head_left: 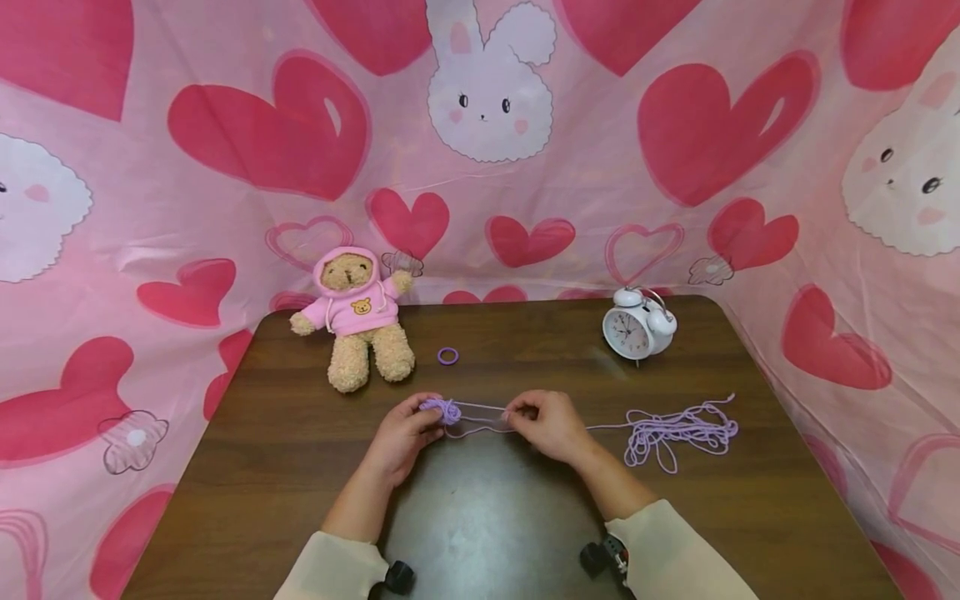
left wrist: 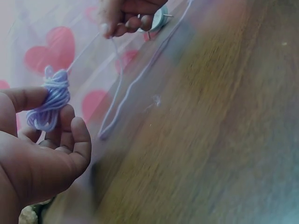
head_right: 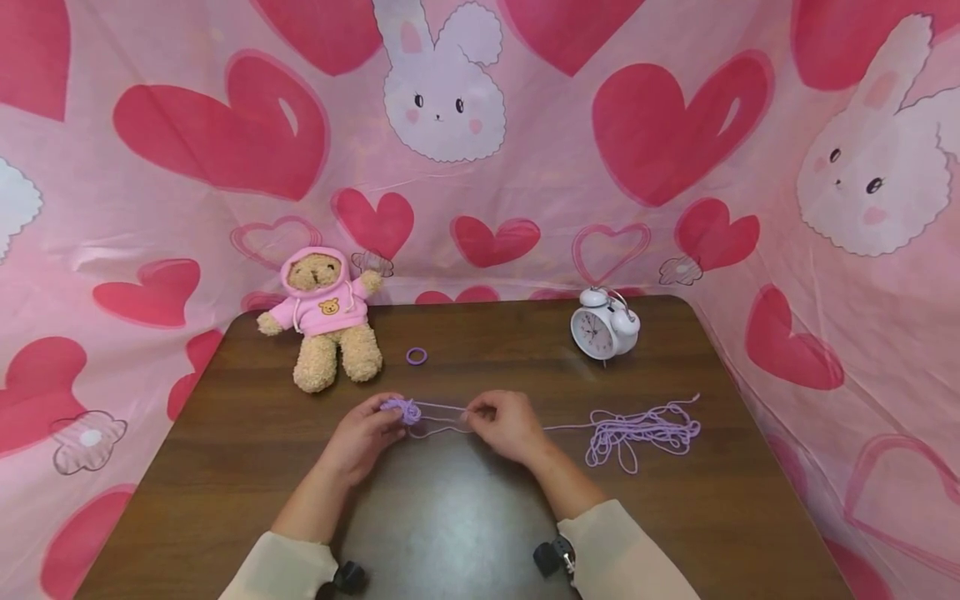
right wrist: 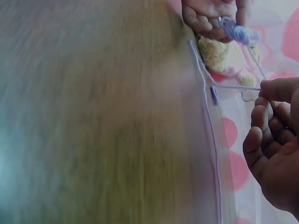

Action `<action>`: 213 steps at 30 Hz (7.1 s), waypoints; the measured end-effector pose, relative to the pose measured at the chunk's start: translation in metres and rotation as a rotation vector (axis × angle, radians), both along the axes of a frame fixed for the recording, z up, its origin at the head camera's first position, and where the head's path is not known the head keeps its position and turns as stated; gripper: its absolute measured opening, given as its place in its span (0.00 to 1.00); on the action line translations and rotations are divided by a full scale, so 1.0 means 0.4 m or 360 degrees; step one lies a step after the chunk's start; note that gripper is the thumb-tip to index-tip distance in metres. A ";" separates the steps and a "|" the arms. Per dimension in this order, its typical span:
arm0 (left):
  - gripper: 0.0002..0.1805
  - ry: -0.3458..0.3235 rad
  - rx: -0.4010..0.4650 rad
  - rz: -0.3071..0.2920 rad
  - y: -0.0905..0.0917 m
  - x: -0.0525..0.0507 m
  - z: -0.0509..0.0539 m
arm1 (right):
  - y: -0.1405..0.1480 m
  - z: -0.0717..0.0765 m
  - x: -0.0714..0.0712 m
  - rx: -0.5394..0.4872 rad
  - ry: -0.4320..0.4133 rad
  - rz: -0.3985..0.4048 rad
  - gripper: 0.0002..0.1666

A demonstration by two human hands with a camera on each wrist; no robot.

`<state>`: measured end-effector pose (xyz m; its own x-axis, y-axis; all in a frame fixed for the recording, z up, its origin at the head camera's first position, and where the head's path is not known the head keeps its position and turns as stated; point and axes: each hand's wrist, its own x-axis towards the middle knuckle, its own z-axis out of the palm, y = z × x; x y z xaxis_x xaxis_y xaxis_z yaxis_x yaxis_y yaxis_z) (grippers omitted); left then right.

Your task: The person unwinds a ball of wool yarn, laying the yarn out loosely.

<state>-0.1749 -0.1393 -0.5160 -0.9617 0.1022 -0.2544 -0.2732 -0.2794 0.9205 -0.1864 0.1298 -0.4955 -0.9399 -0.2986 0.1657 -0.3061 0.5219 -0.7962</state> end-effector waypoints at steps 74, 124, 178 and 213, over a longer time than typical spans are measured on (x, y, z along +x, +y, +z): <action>0.07 -0.0004 -0.0111 0.0167 -0.247 0.019 0.040 | 0.455 0.072 0.058 0.0430 0.0174 -0.0558 0.07; 0.04 -0.0022 0.0055 0.0324 -0.378 0.045 0.056 | 0.697 0.080 0.144 0.0445 0.0019 -0.0918 0.17; 0.02 -0.0073 0.0022 0.0325 -0.404 0.061 0.043 | 0.782 -0.021 0.112 0.0907 -0.0091 -0.0664 0.17; 0.03 -0.0039 0.0022 0.0331 -0.390 0.056 0.044 | 0.776 0.055 0.124 0.0717 -0.0009 -0.0686 0.13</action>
